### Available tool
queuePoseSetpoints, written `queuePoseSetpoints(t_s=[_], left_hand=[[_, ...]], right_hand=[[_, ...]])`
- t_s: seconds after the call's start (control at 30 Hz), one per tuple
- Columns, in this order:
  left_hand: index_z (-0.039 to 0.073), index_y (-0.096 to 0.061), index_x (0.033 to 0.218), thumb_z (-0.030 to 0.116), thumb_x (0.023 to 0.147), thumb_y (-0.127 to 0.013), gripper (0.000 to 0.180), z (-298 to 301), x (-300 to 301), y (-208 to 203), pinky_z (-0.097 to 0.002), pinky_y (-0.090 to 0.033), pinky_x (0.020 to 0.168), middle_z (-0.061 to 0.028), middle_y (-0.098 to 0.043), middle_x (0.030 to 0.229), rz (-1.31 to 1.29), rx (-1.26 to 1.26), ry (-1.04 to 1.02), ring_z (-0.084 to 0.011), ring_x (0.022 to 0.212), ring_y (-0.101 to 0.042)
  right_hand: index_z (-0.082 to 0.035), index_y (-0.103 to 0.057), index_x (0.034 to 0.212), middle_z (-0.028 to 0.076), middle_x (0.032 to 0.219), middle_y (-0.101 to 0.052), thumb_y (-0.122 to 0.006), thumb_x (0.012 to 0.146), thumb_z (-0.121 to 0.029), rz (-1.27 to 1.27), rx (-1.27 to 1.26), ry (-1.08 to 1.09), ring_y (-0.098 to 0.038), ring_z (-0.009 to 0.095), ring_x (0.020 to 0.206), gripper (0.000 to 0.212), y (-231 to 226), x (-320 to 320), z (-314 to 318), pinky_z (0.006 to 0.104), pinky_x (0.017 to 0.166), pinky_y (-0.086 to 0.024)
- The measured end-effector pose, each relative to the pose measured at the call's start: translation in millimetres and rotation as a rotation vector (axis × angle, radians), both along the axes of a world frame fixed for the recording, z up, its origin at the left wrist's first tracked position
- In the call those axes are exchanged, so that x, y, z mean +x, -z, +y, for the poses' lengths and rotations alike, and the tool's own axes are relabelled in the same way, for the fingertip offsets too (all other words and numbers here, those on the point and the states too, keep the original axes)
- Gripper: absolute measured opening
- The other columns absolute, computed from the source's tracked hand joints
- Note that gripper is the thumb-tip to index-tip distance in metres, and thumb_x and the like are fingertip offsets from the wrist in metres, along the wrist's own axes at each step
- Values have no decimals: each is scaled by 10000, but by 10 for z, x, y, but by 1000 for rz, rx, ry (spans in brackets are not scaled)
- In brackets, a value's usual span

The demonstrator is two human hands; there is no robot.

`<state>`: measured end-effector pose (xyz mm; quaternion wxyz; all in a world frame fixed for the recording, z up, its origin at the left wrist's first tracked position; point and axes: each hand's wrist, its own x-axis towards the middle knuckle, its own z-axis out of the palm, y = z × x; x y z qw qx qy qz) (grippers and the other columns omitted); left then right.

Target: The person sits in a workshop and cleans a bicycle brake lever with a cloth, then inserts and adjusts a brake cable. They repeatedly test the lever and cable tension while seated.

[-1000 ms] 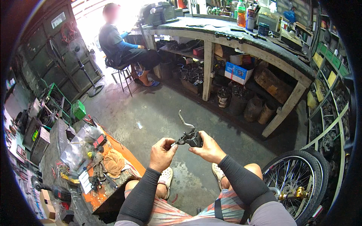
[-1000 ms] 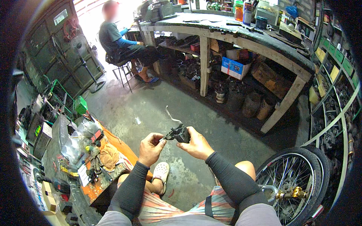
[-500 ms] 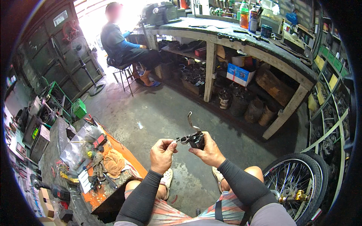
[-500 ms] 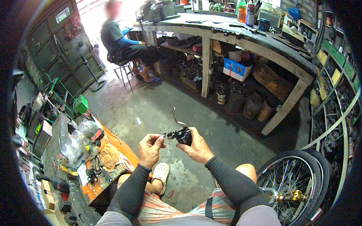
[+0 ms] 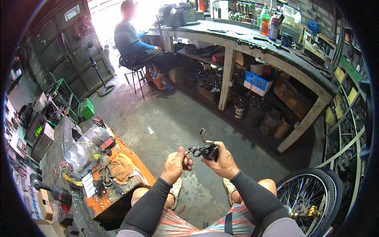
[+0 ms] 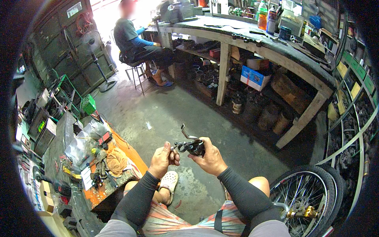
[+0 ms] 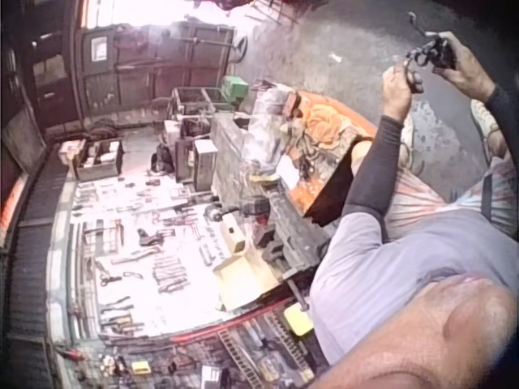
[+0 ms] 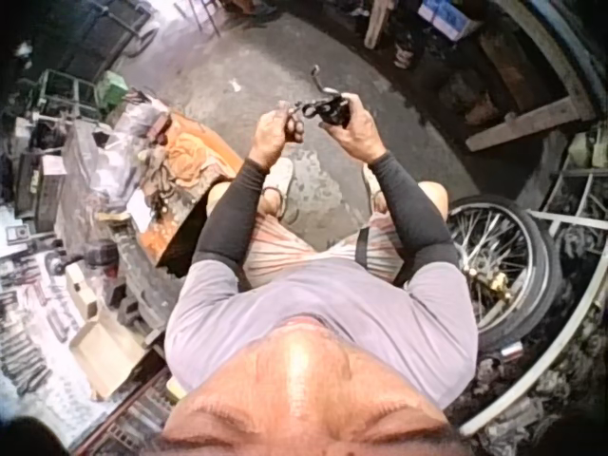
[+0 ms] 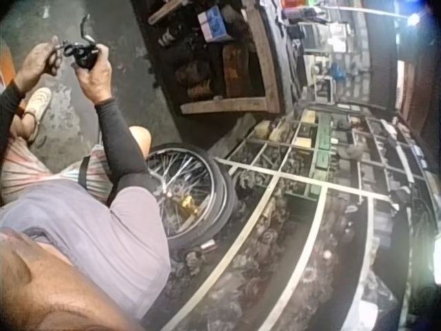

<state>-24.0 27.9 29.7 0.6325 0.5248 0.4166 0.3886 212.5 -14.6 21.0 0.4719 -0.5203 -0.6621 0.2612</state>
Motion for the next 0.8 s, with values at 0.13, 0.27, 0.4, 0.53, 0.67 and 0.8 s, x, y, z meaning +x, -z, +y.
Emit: queuePoseSetpoints(t_s=[0.13,0.27,0.4,0.53,0.67,0.8], left_hand=[[32,-613,1011,392,1159,-556,394,-35,60,-8,-286,-599,704,-18,-628,852,13,235,-32,-101,744,-646],[37,-611,1051,441,1155,-549,422,75,12,108,-297,-604,679,-25,-627,858,-33,69,-72,-100,737,-647],[27,-639,1034,441,1147,-571,434,27,37,-16,-292,-587,662,-37,-665,869,-88,-17,-39,-109,728,-656],[20,-653,1005,451,1152,-554,466,-22,45,41,-290,-578,668,-52,-695,879,84,225,-40,-115,721,-664],[33,-656,963,478,1145,-559,491,52,-33,128,-304,-584,670,-69,-711,869,-102,-2,29,-137,720,-678],[72,-606,895,498,1143,-550,495,17,-32,-47,-309,-594,674,-74,-692,816,-152,-179,43,-151,687,-671]], right_hand=[[-40,-483,1332,148,1025,-755,-920,875,-173,-3,-9,-10,-785,258,934,647,-17,-15,-5,386,823,-615],[-39,-480,1328,150,1020,-758,-915,879,-167,-14,-24,-40,-791,258,935,638,-7,-52,-20,385,832,-619],[-44,-475,1363,121,1058,-768,-906,897,-162,-20,-33,-3,-777,221,951,645,37,-73,-34,370,844,-608],[-38,-473,1371,121,1061,-770,-907,899,-166,20,-34,24,-777,218,960,654,23,-74,12,366,854,-607],[-25,-467,1357,142,1068,-773,-910,889,-163,17,-38,7,-791,241,966,659,36,-79,22,374,862,-621],[-38,-473,1374,115,1093,-766,-906,905,-158,45,-85,-5,-768,194,981,650,33,-84,1,350,873,-610]])
